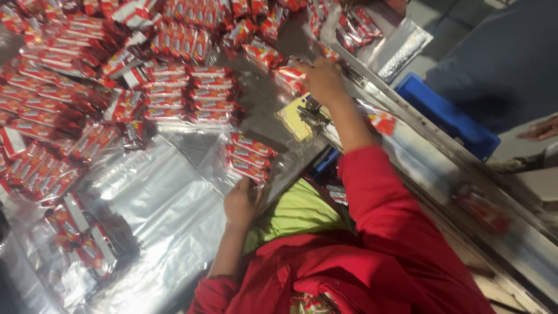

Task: The person places small snack packets into clear plastic bags and seals them using a heat-sealing machine. The person repeatedly picks up packets, arranges them in a bag, and runs the bag through the sealer, then sets the sealed packs aside.

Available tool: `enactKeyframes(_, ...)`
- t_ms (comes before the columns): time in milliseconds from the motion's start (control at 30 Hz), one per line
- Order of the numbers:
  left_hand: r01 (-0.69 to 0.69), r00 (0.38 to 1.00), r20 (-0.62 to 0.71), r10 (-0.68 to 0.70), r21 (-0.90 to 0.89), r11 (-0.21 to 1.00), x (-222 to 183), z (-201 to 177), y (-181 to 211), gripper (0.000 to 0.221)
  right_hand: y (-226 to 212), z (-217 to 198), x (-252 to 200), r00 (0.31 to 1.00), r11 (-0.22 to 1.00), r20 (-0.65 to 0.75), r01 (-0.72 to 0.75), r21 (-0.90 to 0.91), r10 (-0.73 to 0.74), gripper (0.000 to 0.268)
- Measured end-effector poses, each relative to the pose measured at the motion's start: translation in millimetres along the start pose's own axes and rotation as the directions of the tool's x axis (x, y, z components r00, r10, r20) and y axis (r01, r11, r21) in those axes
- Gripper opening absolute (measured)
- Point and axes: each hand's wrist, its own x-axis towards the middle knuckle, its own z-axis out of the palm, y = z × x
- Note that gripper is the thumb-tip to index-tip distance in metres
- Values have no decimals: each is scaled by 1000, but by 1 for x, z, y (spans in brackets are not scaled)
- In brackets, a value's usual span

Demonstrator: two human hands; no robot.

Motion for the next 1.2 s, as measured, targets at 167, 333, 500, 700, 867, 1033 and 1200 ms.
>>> enactKeyframes(167,-1,1000,-30,0,-44,999,0,4,1,35,22,-25,-54,999,999,-45,-21,-31,19,104)
enactKeyframes(333,192,979,128,-160,-304,933,2,1,-17,21,-6,-27,-115,919,544,380,-266,796,-107,85)
enactKeyframes(500,240,924,81,-374,-884,401,3,-3,-19,11,-105,61,-244,672,-32,621,-688,725,-403,71)
enactKeyframes(700,-208,894,-447,42,-330,921,-42,-5,38,7,-172,135,-249,694,-437,691,-567,698,202,59)
enactKeyframes(867,-266,906,-415,86,-399,878,-34,-17,27,9,-197,130,-210,916,65,392,-398,915,85,48)
enactKeyframes(1033,-219,961,-199,191,-132,967,-30,-23,-10,25,-122,37,-191,492,603,479,122,789,-727,42)
enactKeyframes(1200,-365,930,38,365,201,909,-27,-1,-5,49,-18,-57,-138,977,991,-184,-121,-51,110,62)
